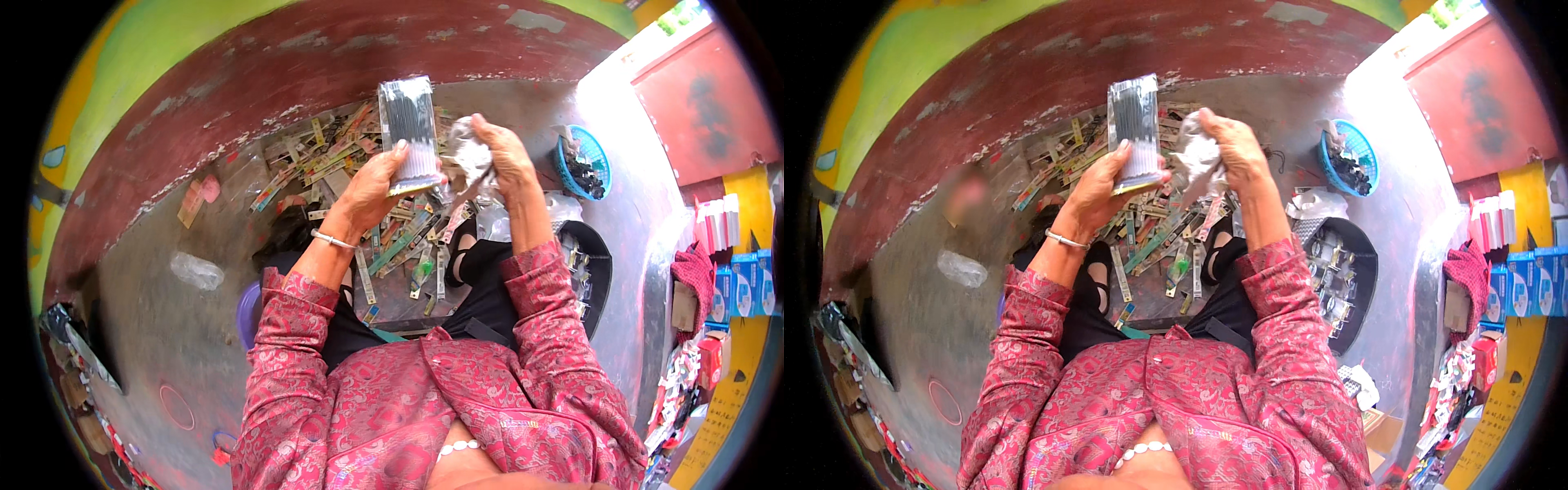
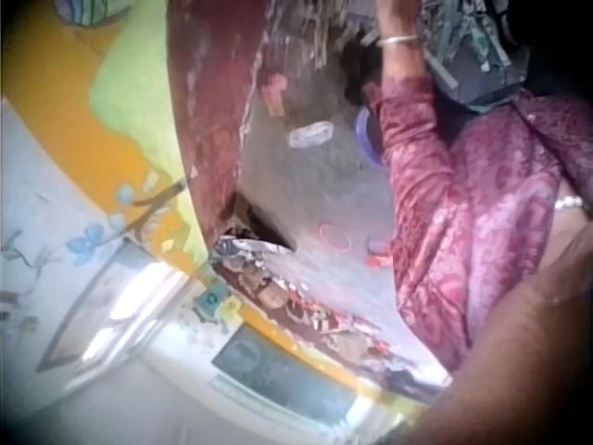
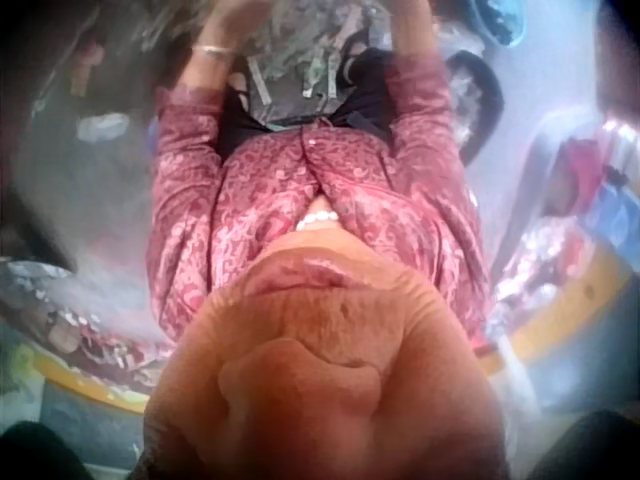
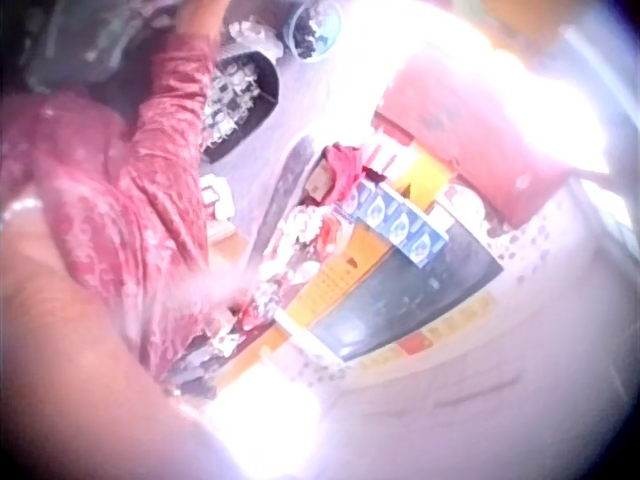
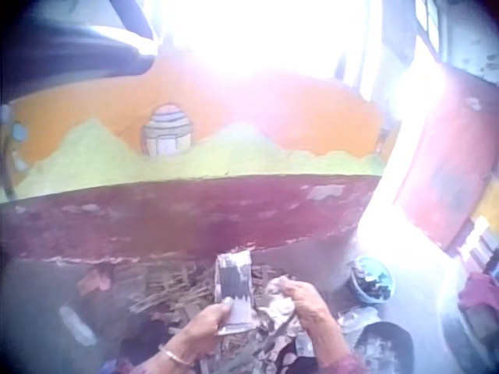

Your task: The person places small items into individual plastic sleeves, wipes the surface of the packaged items with a cloth, and then places them into a storage bin.

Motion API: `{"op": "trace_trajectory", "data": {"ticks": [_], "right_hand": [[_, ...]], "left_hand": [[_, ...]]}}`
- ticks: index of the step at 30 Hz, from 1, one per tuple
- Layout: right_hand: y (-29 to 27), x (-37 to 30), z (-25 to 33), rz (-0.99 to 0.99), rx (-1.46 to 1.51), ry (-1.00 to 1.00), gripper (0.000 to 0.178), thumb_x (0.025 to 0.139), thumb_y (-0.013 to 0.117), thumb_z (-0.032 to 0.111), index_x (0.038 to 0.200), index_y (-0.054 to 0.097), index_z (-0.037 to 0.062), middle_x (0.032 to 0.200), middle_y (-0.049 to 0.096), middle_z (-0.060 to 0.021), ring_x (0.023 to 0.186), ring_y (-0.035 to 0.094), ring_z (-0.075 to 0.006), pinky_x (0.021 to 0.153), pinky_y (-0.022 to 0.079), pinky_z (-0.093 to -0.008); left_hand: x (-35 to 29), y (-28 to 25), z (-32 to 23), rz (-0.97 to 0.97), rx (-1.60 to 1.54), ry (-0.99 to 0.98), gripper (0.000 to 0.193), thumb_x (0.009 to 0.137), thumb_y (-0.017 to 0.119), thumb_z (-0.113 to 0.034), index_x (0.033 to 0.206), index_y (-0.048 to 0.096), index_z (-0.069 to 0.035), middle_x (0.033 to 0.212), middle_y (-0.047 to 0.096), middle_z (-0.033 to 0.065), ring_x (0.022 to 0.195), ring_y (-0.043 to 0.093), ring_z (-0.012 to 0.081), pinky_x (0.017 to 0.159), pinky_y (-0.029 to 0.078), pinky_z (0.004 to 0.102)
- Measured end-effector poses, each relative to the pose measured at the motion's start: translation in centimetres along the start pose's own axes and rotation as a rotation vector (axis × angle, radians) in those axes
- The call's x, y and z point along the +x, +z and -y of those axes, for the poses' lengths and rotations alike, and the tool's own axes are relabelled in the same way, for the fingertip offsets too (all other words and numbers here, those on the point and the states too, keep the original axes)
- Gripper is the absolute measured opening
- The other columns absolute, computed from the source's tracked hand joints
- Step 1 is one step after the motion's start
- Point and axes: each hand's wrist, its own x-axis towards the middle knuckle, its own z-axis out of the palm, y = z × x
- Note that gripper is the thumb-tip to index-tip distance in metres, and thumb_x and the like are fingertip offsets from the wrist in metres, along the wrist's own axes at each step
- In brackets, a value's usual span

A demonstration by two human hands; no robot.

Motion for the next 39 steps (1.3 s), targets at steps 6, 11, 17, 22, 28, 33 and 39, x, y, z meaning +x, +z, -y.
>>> {"op": "trace_trajectory", "data": {"ticks": [6, 11, 17, 22, 28, 33, 39], "right_hand": [[2.3, 0.1, -1.3, 0.293, 0.544, 0.186, 0.042, 0.082, 0.063, 0.034, 0.107, 0.055, 0.0019, 0.096, 0.063, -0.0106, 0.083, 0.063, -0.0211, 0.074, 0.052, -0.0373], [2.9, -0.3, -1.4, 0.641, 0.531, 0.129, 0.055, 0.079, 0.065, 0.039, 0.116, 0.049, 0.0010, 0.102, 0.062, -0.0116, 0.090, 0.062, -0.0221, 0.078, 0.053, -0.0382], [3.3, -0.5, -2.3, 0.629, 0.612, 0.125, 0.042, 0.081, 0.064, 0.028, 0.112, 0.056, 0.0014, 0.107, 0.062, -0.0125, 0.094, 0.061, -0.0235, 0.085, 0.049, -0.0398], [0.2, 2.1, -2.7, 0.349, 0.642, 0.239, 0.031, 0.085, 0.058, 0.021, 0.108, 0.056, -0.0001, 0.102, 0.062, -0.0160, 0.090, 0.063, -0.0242, 0.083, 0.051, -0.0425], [-0.3, -0.2, 1.7, -0.014, 0.241, -0.327, 0.016, 0.086, 0.052, 0.010, 0.097, 0.058, -0.0007, 0.087, 0.064, -0.0119, 0.074, 0.064, -0.0209, 0.072, 0.054, -0.0340], [4.0, -2.9, -1.3, 0.257, -1.268, -0.957, 0.012, 0.079, 0.061, 0.013, 0.089, 0.064, 0.0060, 0.084, 0.062, -0.0080, 0.070, 0.062, -0.0234, 0.062, 0.049, -0.0318], [0.6, 0.9, 0.2, -0.435, -1.662, -0.766, 0.015, 0.079, 0.059, 0.018, 0.091, 0.064, 0.0095, 0.087, 0.060, -0.0102, 0.078, 0.061, -0.0298, 0.064, 0.049, -0.0381]], "left_hand": [[-0.8, 1.0, 0.4, 0.118, -0.063, -0.082, 0.050, 0.090, 0.046, -0.042, 0.094, 0.055, 0.007, 0.081, 0.062, 0.0198, 0.077, 0.065, 0.0293, 0.069, 0.054, 0.0359], [-0.8, 1.5, 1.9, 0.181, -0.154, -0.142, 0.053, 0.092, 0.037, -0.048, 0.081, 0.057, 0.000, 0.050, 0.051, 0.0060, 0.043, 0.055, 0.0206, 0.055, 0.051, 0.0333], [-1.8, 4.0, 1.2, 0.029, -0.006, -0.211, 0.045, 0.088, 0.047, -0.047, 0.092, 0.056, -0.003, 0.068, 0.059, 0.0091, 0.047, 0.058, 0.0198, 0.049, 0.052, 0.0331], [-1.2, 2.0, 0.9, 0.127, 0.024, -0.130, 0.040, 0.089, 0.052, -0.038, 0.098, 0.059, 0.000, 0.086, 0.064, 0.0083, 0.073, 0.063, 0.0146, 0.066, 0.052, 0.0278], [-0.5, 0.1, 1.4, 0.038, 0.291, -0.094, 0.029, 0.087, 0.058, -0.027, 0.096, 0.060, 0.001, 0.084, 0.063, 0.0043, 0.071, 0.058, 0.0100, 0.065, 0.048, 0.0263], [0.1, 0.2, 2.5, -0.038, 0.658, 0.148, 0.033, 0.079, 0.064, -0.021, 0.095, 0.058, 0.007, 0.082, 0.060, 0.0041, 0.072, 0.054, 0.0087, 0.062, 0.044, 0.0247], [-0.5, -0.5, 2.7, 0.031, 0.691, -0.014, 0.040, 0.078, 0.064, -0.021, 0.104, 0.055, 0.008, 0.085, 0.060, 0.0065, 0.077, 0.053, 0.0093, 0.068, 0.045, 0.0261]]}}
